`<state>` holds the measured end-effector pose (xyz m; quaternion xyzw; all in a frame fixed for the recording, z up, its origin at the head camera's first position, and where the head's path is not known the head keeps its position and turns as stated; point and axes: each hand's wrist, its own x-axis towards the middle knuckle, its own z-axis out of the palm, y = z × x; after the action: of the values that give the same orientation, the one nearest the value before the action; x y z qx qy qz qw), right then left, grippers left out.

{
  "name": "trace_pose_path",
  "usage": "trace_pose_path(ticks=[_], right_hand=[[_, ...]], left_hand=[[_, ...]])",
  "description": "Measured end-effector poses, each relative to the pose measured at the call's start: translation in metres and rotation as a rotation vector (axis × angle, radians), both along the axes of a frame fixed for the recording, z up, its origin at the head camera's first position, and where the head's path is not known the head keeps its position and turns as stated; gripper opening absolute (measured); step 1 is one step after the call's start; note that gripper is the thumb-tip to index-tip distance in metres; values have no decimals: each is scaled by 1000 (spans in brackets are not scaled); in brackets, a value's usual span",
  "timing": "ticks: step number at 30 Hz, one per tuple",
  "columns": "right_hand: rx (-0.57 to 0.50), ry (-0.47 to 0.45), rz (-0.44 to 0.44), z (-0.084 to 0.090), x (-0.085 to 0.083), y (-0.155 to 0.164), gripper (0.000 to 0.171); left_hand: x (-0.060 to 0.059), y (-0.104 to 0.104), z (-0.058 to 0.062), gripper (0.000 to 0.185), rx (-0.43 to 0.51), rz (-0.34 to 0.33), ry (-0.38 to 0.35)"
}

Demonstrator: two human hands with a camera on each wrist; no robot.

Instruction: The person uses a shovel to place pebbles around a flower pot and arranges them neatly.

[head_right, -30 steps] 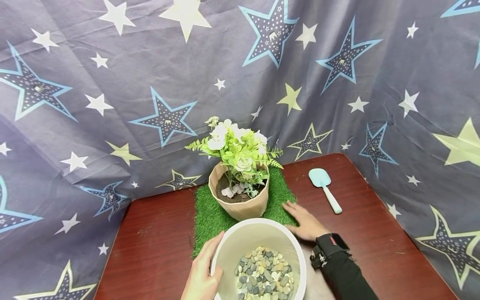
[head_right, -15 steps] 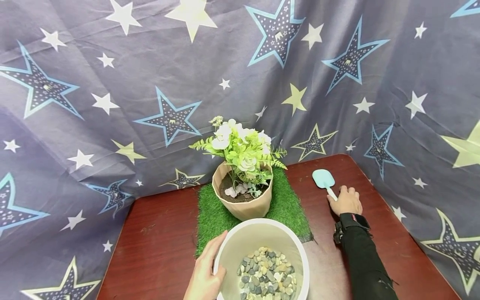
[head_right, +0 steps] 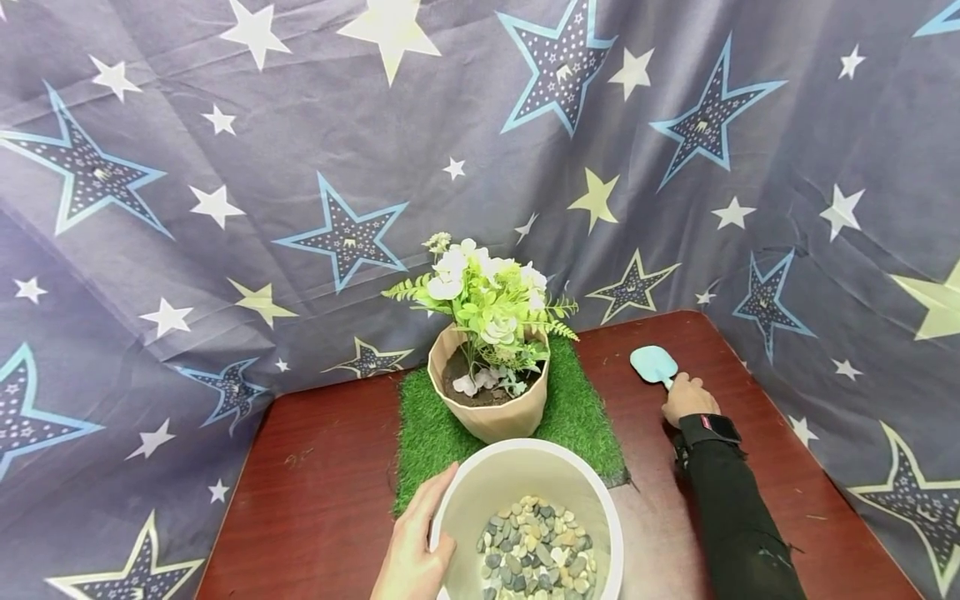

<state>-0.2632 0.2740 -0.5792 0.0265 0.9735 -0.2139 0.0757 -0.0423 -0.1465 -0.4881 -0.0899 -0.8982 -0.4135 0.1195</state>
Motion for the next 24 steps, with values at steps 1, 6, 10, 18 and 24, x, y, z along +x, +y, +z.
trace_pose_path(ticks=[1,6,10,18,24], right_hand=[[-5,-1,14,4,2,2,35],[-39,89,79,29,11,11,39],[-21,242,117,64,26,14,45],[94,483,290,152,74,-2,19],[171,660,505,216,117,-53,38]], left_hand=[[0,0,0,94,2,-4,1],[0,0,0,94,1,-5,3],[-2,1,-1,94,7,-10,-21],[-2,0,-3,93,-15,-25,21],[-1,1,-3,93,-17,-20,26]])
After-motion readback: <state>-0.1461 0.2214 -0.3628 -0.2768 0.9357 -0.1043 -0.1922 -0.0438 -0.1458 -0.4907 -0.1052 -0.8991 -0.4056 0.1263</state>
